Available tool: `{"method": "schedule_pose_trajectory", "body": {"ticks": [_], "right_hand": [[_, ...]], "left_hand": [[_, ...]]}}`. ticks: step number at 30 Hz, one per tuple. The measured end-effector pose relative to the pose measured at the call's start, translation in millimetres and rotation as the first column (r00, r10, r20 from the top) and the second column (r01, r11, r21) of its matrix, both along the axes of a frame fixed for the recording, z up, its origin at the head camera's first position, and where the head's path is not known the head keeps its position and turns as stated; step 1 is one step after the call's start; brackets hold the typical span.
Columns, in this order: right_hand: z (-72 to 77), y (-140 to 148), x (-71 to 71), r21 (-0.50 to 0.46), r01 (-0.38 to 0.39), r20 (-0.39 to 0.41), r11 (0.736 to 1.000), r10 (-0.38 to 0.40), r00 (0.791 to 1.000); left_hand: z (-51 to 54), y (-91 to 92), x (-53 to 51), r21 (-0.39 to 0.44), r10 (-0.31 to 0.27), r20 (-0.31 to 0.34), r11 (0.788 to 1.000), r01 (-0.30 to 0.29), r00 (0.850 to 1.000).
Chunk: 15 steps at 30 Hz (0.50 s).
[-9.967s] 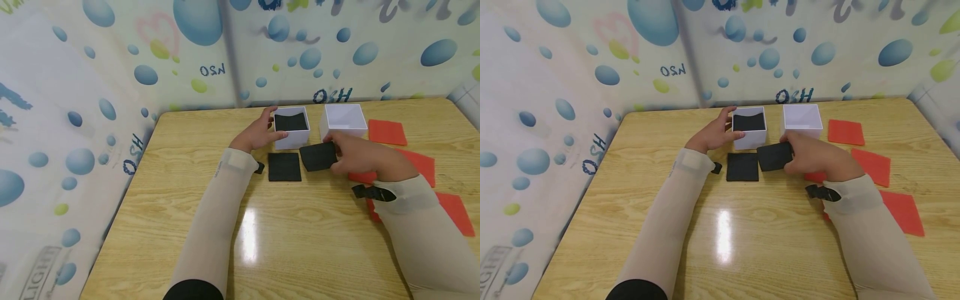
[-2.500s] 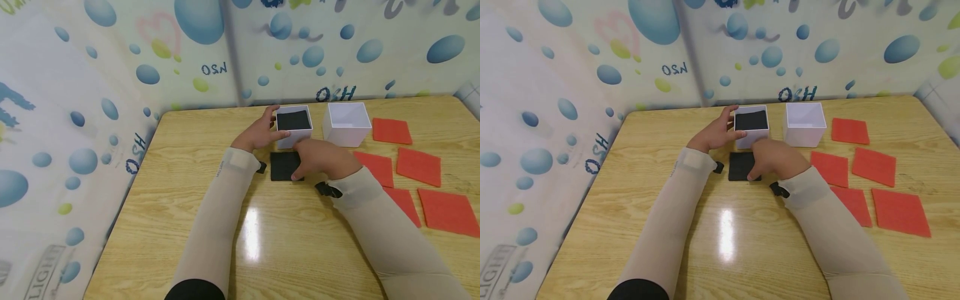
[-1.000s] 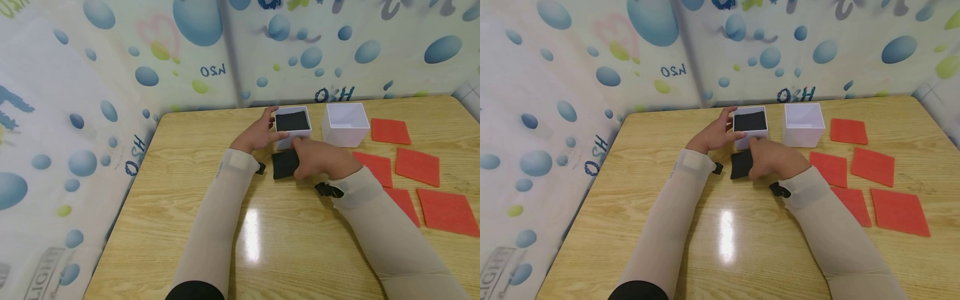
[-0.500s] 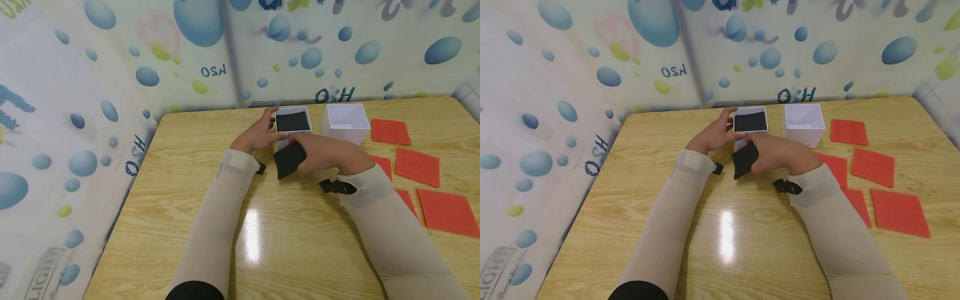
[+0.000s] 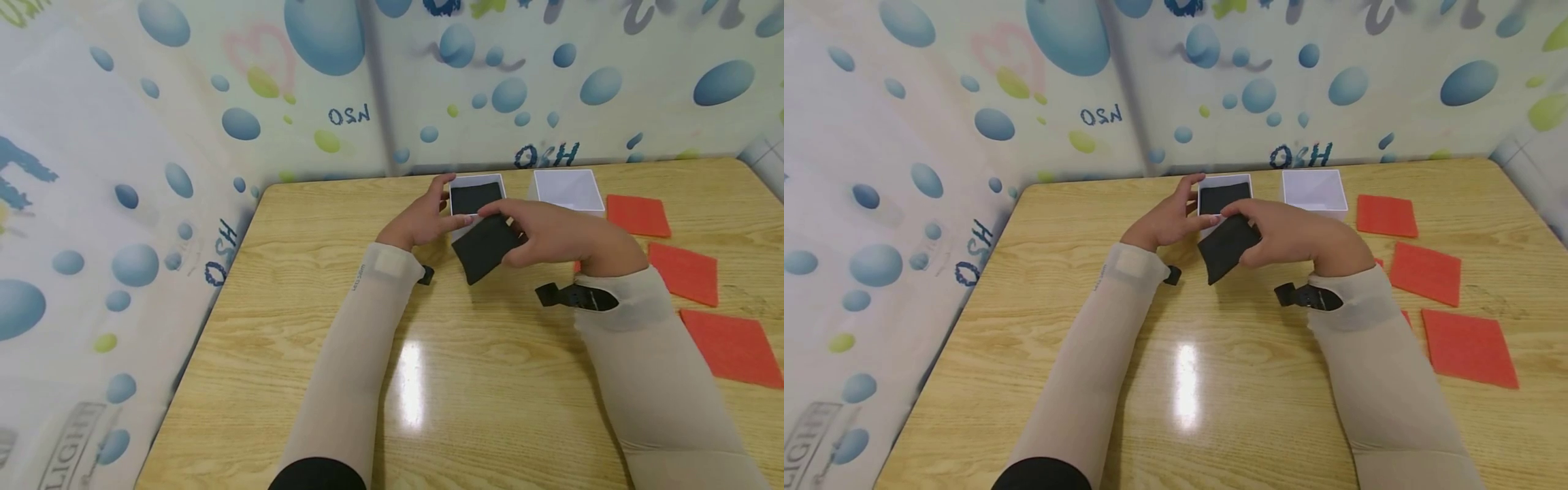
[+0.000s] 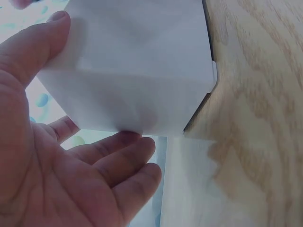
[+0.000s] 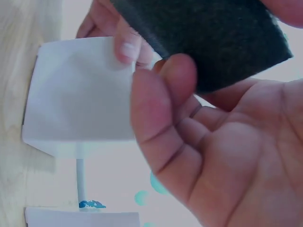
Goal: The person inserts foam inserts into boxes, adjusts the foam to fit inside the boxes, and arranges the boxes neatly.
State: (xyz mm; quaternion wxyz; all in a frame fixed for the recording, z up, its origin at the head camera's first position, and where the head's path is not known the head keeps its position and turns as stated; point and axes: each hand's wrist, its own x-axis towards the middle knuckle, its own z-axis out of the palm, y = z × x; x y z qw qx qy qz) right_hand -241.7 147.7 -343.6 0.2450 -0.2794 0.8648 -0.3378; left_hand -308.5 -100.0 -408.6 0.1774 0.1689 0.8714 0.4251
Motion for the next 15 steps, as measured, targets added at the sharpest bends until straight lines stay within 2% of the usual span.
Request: {"method": "schedule_pose_trajectory", "body": {"ticks": [4,7,11,15], "right_hand": [[3.9,6.4,0.4,-0.057,0.017,0.006,0.998,-0.017,1.0],[4.8,9.6,0.4,-0.144,0.042,0.033,0.989,-0.037,0.999],[5.1,11.5,0.1,-0.284,0.095,0.044,0.954,-0.087,0.995],[3.6,9.5,-2.4,-0.351,0.17,0.014,0.921,-0.177,0.984]], "left_hand": [[0.1,0.3,-0.5,-0.013,0.0,-0.007,1.0,0.0,1.0],[0.8,0.7,-0.9,-0.046,-0.007,-0.026,0.999,0.006,1.0],[1.2,0.8,-2.4,-0.067,-0.013,-0.023,0.998,0.011,1.0],[1.9,0.4,-2.3,-0.066,-0.01,0.002,0.998,0.011,1.0]]}}
